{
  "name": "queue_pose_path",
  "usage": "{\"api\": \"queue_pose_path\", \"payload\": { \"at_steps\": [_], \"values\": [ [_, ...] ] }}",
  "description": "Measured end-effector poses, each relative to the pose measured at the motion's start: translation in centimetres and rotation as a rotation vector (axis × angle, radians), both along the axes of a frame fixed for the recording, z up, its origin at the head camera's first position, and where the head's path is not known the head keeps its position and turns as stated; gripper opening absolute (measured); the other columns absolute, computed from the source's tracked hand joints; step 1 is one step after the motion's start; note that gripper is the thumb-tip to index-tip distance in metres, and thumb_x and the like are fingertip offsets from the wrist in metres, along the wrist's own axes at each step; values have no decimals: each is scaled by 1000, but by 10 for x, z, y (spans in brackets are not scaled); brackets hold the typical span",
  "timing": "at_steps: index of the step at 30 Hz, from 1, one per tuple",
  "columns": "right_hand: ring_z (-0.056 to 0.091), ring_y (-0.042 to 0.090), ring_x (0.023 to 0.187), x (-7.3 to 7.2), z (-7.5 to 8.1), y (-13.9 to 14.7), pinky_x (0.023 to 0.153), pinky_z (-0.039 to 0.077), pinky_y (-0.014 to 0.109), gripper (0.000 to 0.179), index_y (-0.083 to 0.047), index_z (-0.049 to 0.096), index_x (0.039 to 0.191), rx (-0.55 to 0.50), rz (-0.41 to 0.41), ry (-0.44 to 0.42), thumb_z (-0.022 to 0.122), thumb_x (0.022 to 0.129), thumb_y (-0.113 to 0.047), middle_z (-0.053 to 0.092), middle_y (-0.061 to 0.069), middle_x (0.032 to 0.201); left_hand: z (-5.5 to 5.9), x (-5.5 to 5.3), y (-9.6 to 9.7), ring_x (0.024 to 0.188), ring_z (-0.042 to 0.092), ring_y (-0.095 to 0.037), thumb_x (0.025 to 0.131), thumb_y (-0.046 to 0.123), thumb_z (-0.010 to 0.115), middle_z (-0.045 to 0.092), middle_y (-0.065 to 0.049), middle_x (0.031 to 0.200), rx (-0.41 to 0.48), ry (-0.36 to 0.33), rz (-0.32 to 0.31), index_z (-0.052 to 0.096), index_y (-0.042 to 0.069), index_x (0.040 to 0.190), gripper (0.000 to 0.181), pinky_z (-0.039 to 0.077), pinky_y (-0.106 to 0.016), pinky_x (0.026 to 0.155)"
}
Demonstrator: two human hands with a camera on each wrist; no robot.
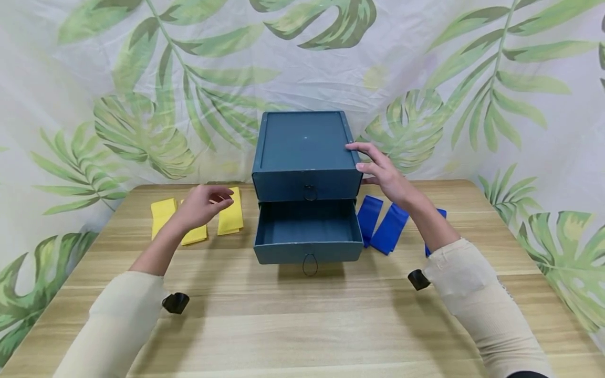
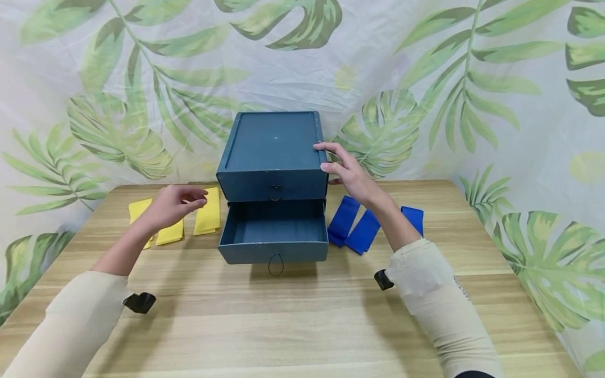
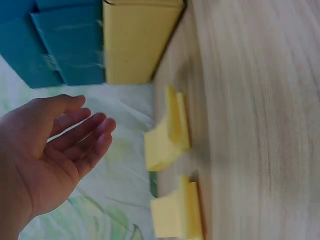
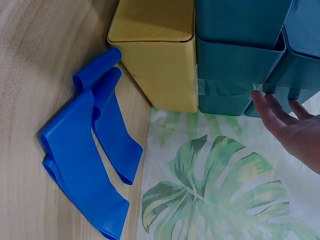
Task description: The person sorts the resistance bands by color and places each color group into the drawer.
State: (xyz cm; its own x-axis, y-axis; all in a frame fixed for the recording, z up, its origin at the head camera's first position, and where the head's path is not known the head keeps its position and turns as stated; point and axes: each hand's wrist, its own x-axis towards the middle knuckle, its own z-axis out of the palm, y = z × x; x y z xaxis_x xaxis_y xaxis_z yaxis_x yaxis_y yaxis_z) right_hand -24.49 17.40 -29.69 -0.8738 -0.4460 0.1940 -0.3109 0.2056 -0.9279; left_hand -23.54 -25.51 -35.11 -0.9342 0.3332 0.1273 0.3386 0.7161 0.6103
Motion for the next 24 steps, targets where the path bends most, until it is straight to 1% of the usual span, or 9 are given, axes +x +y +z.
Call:
{"api": "queue_pose_path", "payload": {
  "at_steps": [3, 6, 9, 12, 15, 17, 19, 22, 24],
  "values": [
    [38, 39, 142, 0, 1, 1, 112, 33, 68, 56, -7, 36, 157, -1, 0, -3, 42, 104, -24, 16, 8, 171, -10, -16, -2, 111, 66, -46, 103, 9, 62, 66, -32, 125, -48, -14, 31, 63, -13, 130, 34, 55, -57, 93],
    [38, 39, 141, -1, 1, 1, 112, 33, 67, 57, -7, 35, 158, -5, 6, -8, 42, 104, -24, 15, 8, 171, -22, -33, -7, 122, 59, -51, 103, 8, 61, 59, -36, 135, -108, -33, 49, 57, -15, 137, 41, 50, -61, 98],
    [38, 40, 142, -1, 1, 1, 112, 33, 67, 57, -7, 35, 158, -4, 4, -11, 42, 104, -24, 15, 9, 171, -35, -46, -11, 131, 49, -56, 103, 6, 59, 49, -39, 143, -157, -58, 57, 48, -17, 143, 47, 43, -65, 104],
    [37, 40, 143, -1, 0, 1, 112, 33, 68, 57, -7, 36, 157, 4, -1, -6, 43, 104, -25, 15, 9, 171, -46, -55, -12, 136, 41, -58, 102, 4, 57, 41, -40, 149, -190, -95, 69, 41, -17, 148, 52, 39, -66, 108],
    [35, 40, 144, -2, -1, 2, 112, 33, 69, 57, -7, 36, 157, 12, -1, 2, 43, 104, -26, 14, 10, 171, -55, -60, -13, 139, 38, -57, 103, 3, 54, 38, -40, 152, -214, -125, 91, 37, -15, 151, 54, 36, -66, 111],
    [35, 40, 144, -2, -1, 2, 112, 33, 69, 57, -7, 36, 157, 12, 1, 6, 43, 104, -26, 15, 10, 171, -59, -64, -14, 139, 39, -57, 103, 3, 53, 39, -41, 150, -230, -135, 107, 36, -14, 152, 54, 36, -66, 111],
    [36, 41, 144, -2, -1, 1, 112, 32, 70, 57, -6, 37, 157, 11, 3, 9, 43, 104, -26, 15, 10, 171, -63, -67, -16, 134, 45, -56, 104, 3, 51, 43, -41, 147, -235, -134, 123, 37, -13, 152, 53, 38, -65, 109],
    [37, 41, 143, -1, 0, 2, 112, 32, 70, 57, -6, 37, 157, 8, 5, 8, 43, 104, -26, 15, 10, 171, -66, -71, -19, 116, 55, -51, 104, 1, 49, 52, -41, 135, -242, -109, 144, 40, -13, 150, 49, 43, -61, 101],
    [37, 41, 143, -1, 0, 2, 113, 32, 69, 56, -6, 36, 157, 8, 6, 7, 42, 104, -25, 15, 10, 171, -67, -74, -20, 108, 55, -46, 103, 0, 48, 55, -40, 132, -235, -86, 153, 44, -13, 147, 46, 43, -59, 95]
  ]
}}
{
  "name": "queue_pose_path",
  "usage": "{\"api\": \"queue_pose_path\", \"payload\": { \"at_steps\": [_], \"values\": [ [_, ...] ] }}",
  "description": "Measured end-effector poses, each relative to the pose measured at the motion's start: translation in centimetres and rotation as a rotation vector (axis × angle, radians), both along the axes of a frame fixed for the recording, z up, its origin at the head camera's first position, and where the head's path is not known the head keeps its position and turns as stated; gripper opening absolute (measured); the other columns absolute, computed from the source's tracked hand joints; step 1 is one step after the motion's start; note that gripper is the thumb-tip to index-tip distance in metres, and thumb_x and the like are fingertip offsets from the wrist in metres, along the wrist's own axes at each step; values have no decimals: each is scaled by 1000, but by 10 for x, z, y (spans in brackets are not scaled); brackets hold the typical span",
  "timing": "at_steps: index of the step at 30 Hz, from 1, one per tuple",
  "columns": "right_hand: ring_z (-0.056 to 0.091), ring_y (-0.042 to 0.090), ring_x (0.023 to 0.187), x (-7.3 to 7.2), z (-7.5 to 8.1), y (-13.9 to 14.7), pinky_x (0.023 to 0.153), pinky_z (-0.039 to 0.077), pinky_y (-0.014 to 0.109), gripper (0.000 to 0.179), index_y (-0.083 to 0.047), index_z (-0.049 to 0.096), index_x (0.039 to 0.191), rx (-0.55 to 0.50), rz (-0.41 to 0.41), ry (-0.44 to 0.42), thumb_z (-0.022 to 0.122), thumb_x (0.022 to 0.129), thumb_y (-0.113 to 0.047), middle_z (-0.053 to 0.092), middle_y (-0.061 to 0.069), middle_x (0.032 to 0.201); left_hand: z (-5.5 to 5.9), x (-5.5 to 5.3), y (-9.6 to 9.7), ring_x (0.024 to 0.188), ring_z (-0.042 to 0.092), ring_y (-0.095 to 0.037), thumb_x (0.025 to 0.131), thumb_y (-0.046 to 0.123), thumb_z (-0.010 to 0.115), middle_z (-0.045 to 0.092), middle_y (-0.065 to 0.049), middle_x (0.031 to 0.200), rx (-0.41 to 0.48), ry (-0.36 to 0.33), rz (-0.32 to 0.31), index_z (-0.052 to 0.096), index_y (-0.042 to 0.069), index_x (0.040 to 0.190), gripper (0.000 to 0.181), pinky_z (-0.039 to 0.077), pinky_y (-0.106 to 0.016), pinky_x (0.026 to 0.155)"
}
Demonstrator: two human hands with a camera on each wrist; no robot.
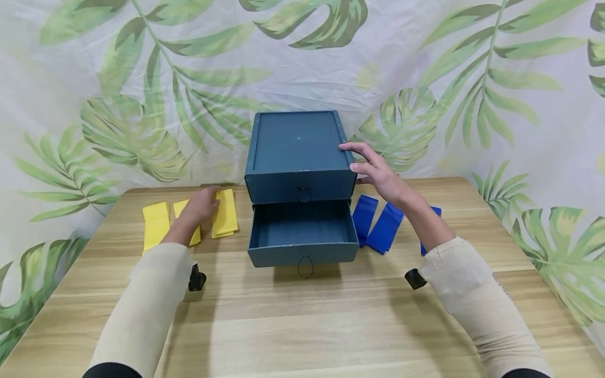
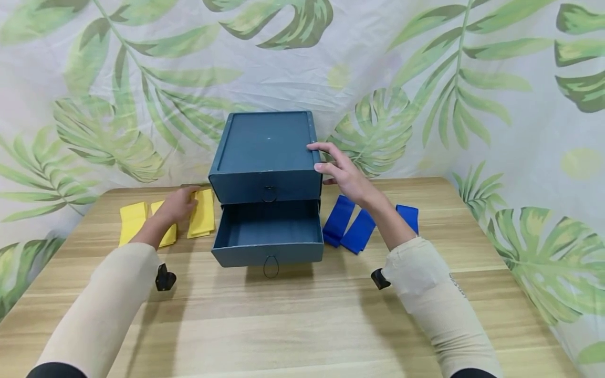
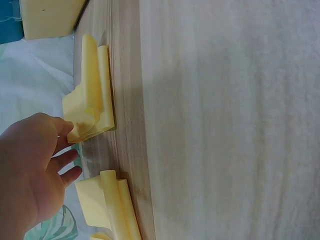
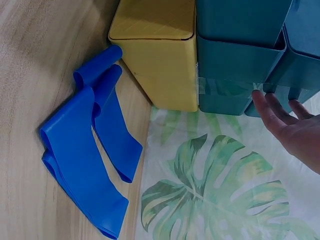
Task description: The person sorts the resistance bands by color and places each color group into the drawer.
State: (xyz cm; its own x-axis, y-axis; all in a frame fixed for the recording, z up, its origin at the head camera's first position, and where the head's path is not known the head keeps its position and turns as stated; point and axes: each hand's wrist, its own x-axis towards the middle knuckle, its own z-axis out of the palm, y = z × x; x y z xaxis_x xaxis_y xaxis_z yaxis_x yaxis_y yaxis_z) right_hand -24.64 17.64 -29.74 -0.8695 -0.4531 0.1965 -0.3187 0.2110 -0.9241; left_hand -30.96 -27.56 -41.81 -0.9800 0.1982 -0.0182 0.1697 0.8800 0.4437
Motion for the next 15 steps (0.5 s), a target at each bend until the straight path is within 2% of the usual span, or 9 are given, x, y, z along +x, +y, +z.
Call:
{"api": "queue_pose_path", "payload": {
  "at_steps": [2, 4, 9, 15],
  "values": [
    [38, 41, 142, 0, 0, 0, 113, 32, 69, 56, -6, 36, 157, 2, -1, 0, 42, 104, -25, 15, 10, 171, 0, -2, -1, 106, 55, -46, 103, 0, 47, 56, -40, 132, 9, 24, 4, 49, -14, 144, 43, 44, -58, 93],
    [38, 41, 142, 1, 0, 0, 113, 32, 69, 56, -6, 36, 157, 1, -1, 0, 42, 104, -24, 14, 10, 171, 0, -4, 0, 112, 57, -47, 102, -1, 47, 55, -40, 136, 20, 53, 6, 54, -16, 138, 40, 45, -59, 95],
    [38, 42, 141, 2, 1, -1, 112, 32, 70, 56, -6, 37, 156, 2, -1, 5, 43, 104, -25, 14, 11, 171, 7, -4, 3, 118, 58, -51, 102, -1, 50, 56, -41, 132, 39, 71, 7, 59, -19, 131, 35, 47, -61, 96],
    [38, 41, 142, 3, 1, -1, 111, 33, 70, 56, -6, 37, 156, 6, -2, 14, 43, 104, -25, 15, 11, 171, 18, -2, 8, 92, 63, -43, 100, -3, 54, 63, -41, 120, 70, 97, -4, 64, -22, 121, 30, 52, -53, 80]
  ]
}}
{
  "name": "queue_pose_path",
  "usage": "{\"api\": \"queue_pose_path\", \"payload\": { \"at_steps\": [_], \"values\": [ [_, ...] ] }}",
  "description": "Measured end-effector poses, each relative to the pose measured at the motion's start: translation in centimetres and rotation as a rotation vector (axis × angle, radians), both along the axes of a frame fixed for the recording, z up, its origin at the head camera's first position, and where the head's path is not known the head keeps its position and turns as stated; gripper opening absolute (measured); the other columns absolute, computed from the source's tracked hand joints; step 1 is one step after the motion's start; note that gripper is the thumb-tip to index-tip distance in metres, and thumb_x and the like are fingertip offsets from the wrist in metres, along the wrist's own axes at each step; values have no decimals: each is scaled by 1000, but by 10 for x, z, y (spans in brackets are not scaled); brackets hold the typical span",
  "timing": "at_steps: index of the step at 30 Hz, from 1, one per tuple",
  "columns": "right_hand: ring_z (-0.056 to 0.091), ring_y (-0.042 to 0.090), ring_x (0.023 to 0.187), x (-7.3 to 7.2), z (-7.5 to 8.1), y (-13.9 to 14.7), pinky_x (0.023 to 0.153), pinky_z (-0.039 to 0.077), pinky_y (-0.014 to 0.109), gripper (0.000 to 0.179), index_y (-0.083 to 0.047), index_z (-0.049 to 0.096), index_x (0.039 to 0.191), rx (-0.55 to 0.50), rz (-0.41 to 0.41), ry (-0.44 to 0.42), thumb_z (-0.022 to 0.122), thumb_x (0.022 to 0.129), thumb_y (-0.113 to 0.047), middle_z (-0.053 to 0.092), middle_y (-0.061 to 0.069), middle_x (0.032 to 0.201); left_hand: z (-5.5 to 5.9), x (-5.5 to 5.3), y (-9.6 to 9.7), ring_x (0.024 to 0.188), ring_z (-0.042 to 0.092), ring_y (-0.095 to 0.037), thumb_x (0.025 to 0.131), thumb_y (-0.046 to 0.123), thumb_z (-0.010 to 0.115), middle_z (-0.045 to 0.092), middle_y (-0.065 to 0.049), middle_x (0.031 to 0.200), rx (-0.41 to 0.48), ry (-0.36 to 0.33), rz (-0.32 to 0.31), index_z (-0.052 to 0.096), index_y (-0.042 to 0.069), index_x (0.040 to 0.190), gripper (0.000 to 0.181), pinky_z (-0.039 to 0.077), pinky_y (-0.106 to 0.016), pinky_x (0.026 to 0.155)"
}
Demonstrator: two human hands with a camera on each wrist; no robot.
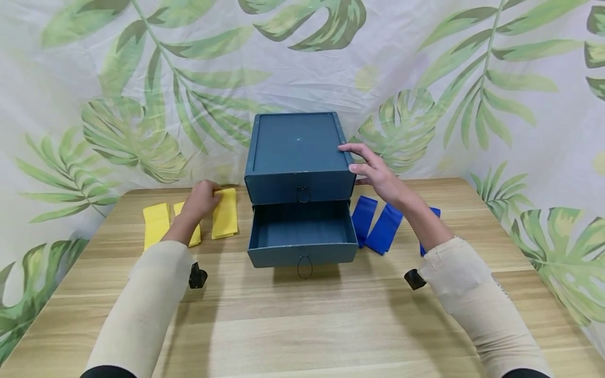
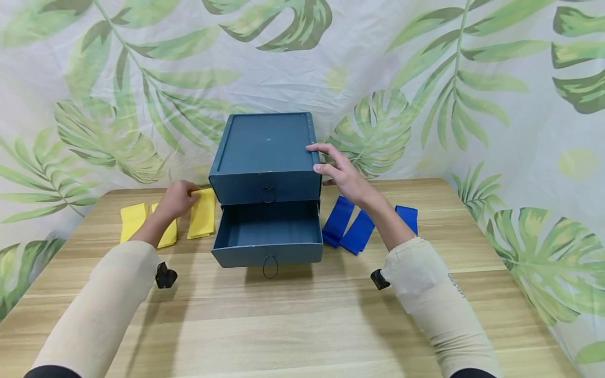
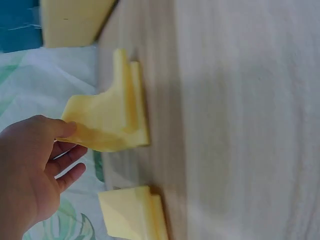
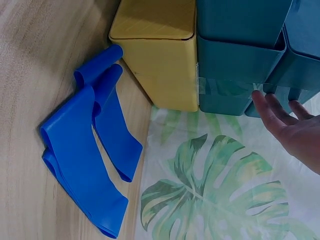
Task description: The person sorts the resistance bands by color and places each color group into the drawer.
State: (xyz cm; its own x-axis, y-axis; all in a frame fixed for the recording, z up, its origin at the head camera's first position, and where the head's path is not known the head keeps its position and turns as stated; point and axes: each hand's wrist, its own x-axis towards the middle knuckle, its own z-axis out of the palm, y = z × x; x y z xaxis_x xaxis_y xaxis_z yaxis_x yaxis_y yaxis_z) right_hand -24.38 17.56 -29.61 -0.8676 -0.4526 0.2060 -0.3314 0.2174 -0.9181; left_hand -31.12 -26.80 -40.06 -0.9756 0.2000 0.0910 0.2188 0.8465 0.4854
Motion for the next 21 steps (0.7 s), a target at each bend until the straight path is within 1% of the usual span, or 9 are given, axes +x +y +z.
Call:
{"api": "queue_pose_path", "payload": {
  "at_steps": [2, 5, 7, 8, 11, 13, 14, 16, 21],
  "values": [
    [37, 40, 143, 0, -1, 0, 111, 33, 70, 56, -6, 37, 156, 0, 1, 4, 43, 104, -25, 15, 10, 171, 5, 2, 0, 83, 62, -38, 99, -3, 55, 65, -40, 115, 16, 0, 4, 64, -22, 121, 30, 52, -48, 73],
    [36, 39, 144, 0, 0, 1, 111, 34, 70, 56, -5, 37, 156, -5, 3, 6, 43, 104, -25, 16, 10, 171, 14, 8, -1, 74, 58, -33, 98, -1, 57, 66, -38, 109, 47, 9, 20, 64, -22, 121, 32, 49, -43, 66],
    [36, 39, 144, 0, 0, 0, 111, 34, 70, 56, -5, 37, 156, -7, 4, 6, 43, 104, -24, 16, 10, 171, 19, 12, -2, 74, 59, -34, 97, -1, 58, 67, -38, 108, 65, 19, 22, 65, -22, 119, 31, 49, -42, 65],
    [37, 39, 144, 0, 0, 0, 111, 34, 70, 56, -5, 37, 156, -8, 3, 4, 43, 104, -25, 16, 10, 171, 22, 14, -3, 77, 61, -36, 97, -1, 59, 66, -38, 109, 72, 19, 22, 65, -22, 119, 31, 51, -43, 66],
    [37, 39, 144, 0, 0, -1, 111, 34, 70, 56, -5, 37, 156, -8, 3, 1, 43, 104, -24, 16, 10, 171, 30, 23, -4, 90, 65, -45, 97, 1, 61, 65, -40, 114, 84, 2, 11, 64, -22, 118, 31, 54, -50, 74],
    [36, 39, 144, 0, 0, -2, 111, 33, 70, 56, -5, 36, 156, -8, 6, -2, 43, 104, -24, 15, 10, 171, 35, 28, -4, 99, 65, -48, 98, 2, 62, 64, -40, 116, 87, -5, 7, 64, -22, 118, 31, 55, -54, 80],
    [36, 39, 144, 0, 0, -2, 112, 33, 69, 56, -6, 36, 157, -9, 7, -4, 43, 104, -24, 15, 9, 171, 37, 30, -4, 99, 65, -48, 98, 2, 62, 64, -40, 116, 89, -10, 8, 64, -21, 117, 31, 55, -54, 81],
    [36, 39, 145, -1, 0, -2, 112, 33, 69, 56, -6, 36, 157, -10, 8, -8, 43, 104, -24, 15, 9, 171, 42, 35, -3, 98, 65, -48, 98, 3, 63, 64, -40, 114, 90, -9, -1, 64, -21, 116, 31, 56, -53, 80],
    [37, 39, 143, -1, 0, 0, 111, 33, 70, 57, -6, 37, 157, -16, 2, -16, 43, 103, -25, 16, 9, 171, 49, 40, -1, 84, 67, -39, 97, 3, 64, 68, -33, 102, 93, -3, -56, 65, -19, 112, 26, 56, -42, 70]
  ]
}}
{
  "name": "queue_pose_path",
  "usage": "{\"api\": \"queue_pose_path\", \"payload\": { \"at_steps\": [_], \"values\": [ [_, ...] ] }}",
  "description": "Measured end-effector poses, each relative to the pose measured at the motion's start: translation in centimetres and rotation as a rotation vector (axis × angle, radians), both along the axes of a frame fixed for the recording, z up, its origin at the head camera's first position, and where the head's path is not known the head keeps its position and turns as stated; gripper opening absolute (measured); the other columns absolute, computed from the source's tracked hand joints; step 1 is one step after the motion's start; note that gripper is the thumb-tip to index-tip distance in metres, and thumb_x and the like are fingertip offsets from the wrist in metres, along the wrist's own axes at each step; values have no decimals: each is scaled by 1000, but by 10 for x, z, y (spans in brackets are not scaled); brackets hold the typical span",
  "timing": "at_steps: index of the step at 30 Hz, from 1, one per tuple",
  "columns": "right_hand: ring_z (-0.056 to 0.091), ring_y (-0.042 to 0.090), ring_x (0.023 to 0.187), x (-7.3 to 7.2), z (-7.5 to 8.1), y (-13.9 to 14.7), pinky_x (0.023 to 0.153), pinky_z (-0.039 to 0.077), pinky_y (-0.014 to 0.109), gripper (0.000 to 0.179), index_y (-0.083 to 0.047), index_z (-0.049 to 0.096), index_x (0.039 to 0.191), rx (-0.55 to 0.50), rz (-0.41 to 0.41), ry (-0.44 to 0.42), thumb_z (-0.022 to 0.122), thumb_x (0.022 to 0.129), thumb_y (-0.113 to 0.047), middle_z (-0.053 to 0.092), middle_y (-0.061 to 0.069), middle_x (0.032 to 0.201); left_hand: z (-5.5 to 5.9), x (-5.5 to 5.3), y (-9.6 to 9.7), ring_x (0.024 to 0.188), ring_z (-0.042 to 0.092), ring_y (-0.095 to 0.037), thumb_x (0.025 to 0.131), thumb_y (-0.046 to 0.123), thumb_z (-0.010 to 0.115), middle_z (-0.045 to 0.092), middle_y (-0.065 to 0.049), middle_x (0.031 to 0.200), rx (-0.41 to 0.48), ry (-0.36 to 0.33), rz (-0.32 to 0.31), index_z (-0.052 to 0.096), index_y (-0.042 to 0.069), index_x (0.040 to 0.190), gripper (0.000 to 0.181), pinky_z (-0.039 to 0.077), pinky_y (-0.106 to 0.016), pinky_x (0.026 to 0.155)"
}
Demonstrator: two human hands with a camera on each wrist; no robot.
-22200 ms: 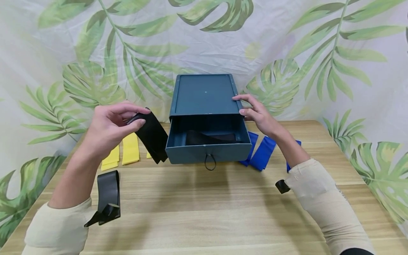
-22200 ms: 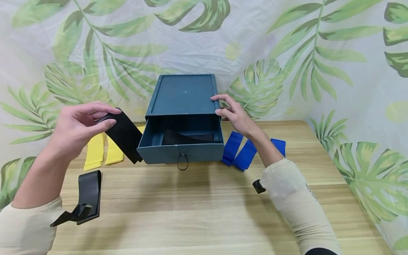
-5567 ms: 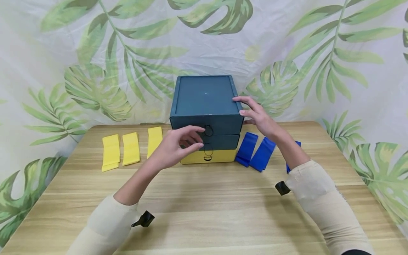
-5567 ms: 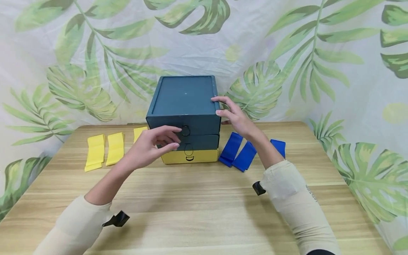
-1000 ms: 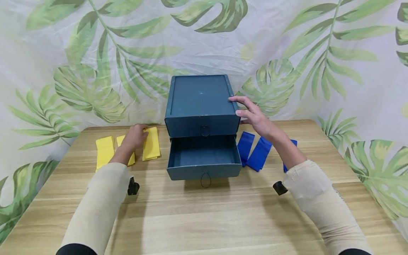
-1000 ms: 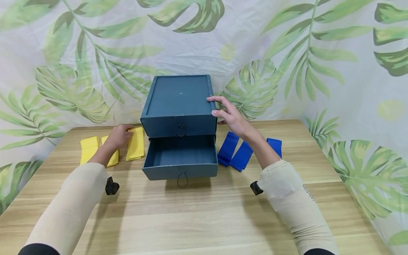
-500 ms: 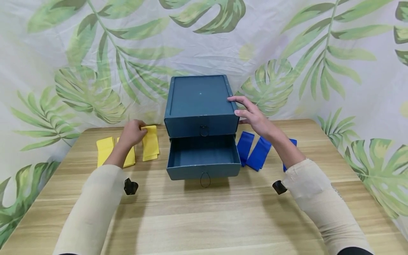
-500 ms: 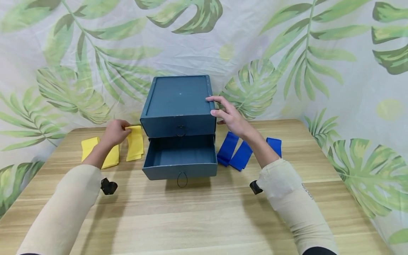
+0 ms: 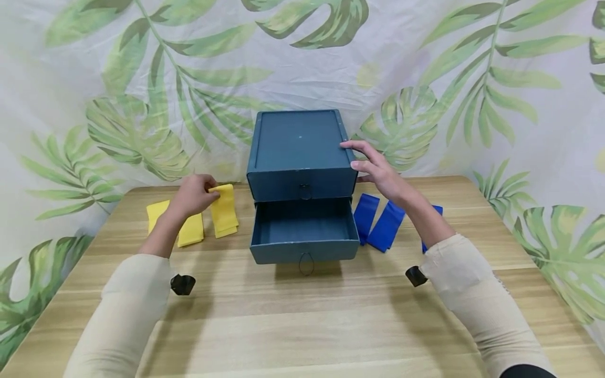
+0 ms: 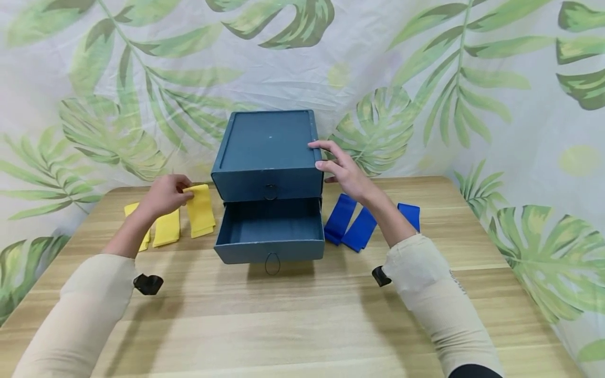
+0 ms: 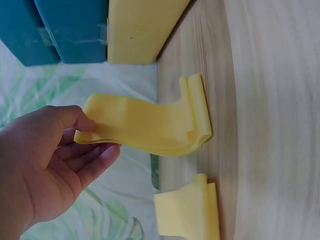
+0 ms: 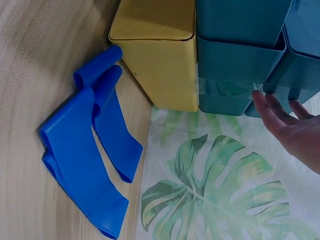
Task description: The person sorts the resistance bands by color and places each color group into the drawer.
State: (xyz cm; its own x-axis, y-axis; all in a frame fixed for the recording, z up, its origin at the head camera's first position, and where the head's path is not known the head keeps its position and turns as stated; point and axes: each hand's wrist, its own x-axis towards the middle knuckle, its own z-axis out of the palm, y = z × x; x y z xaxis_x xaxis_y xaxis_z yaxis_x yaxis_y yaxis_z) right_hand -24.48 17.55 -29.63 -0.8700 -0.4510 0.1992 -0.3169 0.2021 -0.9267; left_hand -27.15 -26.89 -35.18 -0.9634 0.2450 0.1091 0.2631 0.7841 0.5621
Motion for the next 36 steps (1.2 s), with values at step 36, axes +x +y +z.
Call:
{"api": "queue_pose_path", "payload": {
  "at_steps": [36],
  "values": [
    [38, 41, 142, 0, -1, 0, 112, 33, 69, 57, -5, 36, 157, -5, 1, -3, 43, 103, -24, 15, 10, 171, 47, 56, 28, 87, 69, -33, 96, -1, 68, 74, -22, 101, 79, 174, -17, 74, -4, 106, 12, 53, -28, 75]
  ]
}}
